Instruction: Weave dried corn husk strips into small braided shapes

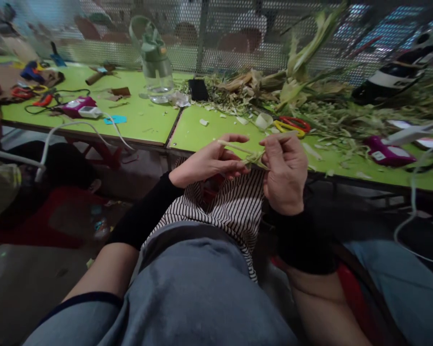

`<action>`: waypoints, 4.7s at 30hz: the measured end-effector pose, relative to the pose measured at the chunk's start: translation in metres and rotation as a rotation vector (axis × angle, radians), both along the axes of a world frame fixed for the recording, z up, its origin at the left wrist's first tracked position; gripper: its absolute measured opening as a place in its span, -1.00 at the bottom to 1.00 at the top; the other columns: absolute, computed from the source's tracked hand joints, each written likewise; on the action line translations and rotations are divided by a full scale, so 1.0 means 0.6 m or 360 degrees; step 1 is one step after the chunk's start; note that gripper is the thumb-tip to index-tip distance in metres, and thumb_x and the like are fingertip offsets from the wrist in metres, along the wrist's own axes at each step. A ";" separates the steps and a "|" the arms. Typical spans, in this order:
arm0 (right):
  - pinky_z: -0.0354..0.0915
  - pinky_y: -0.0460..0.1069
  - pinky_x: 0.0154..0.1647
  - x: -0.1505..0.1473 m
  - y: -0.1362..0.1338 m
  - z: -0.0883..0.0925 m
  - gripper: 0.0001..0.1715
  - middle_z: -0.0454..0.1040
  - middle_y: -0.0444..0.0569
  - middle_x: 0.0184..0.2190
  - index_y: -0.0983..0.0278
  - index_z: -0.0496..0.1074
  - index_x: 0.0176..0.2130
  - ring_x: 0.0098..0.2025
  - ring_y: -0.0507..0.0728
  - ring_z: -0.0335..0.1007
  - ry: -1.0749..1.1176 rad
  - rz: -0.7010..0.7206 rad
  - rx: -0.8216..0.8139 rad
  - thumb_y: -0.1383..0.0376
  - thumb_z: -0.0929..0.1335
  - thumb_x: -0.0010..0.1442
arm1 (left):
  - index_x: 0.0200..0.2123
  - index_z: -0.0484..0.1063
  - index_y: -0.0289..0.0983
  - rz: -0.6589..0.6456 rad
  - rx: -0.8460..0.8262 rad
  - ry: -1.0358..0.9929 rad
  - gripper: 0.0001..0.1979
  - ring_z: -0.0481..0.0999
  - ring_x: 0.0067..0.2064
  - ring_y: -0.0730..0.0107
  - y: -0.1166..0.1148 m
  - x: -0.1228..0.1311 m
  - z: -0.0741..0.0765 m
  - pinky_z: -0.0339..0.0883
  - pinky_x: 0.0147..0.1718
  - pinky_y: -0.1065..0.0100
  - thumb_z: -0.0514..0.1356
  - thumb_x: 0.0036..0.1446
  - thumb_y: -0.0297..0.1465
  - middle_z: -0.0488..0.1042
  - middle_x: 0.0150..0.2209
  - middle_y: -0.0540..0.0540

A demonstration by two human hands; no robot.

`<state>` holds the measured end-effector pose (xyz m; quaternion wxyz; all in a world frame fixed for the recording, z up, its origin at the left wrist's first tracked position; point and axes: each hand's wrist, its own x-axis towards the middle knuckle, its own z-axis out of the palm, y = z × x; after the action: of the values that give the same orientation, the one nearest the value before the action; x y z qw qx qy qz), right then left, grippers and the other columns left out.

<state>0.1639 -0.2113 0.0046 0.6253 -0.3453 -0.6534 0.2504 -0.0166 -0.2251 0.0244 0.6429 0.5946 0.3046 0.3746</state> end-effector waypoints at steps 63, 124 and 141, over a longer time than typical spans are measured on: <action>0.19 0.02 -0.41 0.037 -0.031 0.020 -0.40 0.43 -0.11 -0.51 0.19 0.44 -0.36 -0.46 0.08 0.30 -0.1105 0.0000 -0.0168 -0.22 0.26 0.37 | -0.11 0.37 -0.31 0.0353 -0.0117 -0.0222 -0.76 0.36 -0.50 0.65 -0.008 0.021 -0.045 0.16 -0.47 0.50 0.29 0.29 -0.29 0.52 -0.39 0.05; 0.46 0.09 -0.27 -0.040 -0.054 -0.064 -0.76 0.50 -0.08 -0.34 0.12 0.42 -0.24 -0.32 0.14 0.48 -0.0106 -0.0405 0.0231 0.04 0.36 0.40 | -0.28 0.35 -0.25 0.0398 0.0020 -0.0545 -0.59 0.10 -0.53 0.66 -0.053 0.053 -0.076 0.02 -0.56 0.50 0.47 0.07 -0.16 0.15 -0.54 0.18; 0.40 0.07 -0.22 -0.014 -0.042 -0.017 -0.79 0.53 -0.10 -0.41 0.18 0.57 -0.36 -0.35 0.10 0.41 -0.0609 -0.0074 -0.0046 0.12 0.47 0.23 | -0.27 0.45 -0.29 0.0547 0.0323 -0.0060 -0.86 0.35 -0.35 0.53 -0.051 0.038 -0.096 0.29 -0.30 0.44 0.31 0.13 -0.38 0.46 -0.37 0.01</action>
<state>0.1553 -0.2365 -0.0057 0.4901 -0.4107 -0.7486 0.1751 0.0061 -0.2559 -0.0329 0.5118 0.5885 0.3501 0.5189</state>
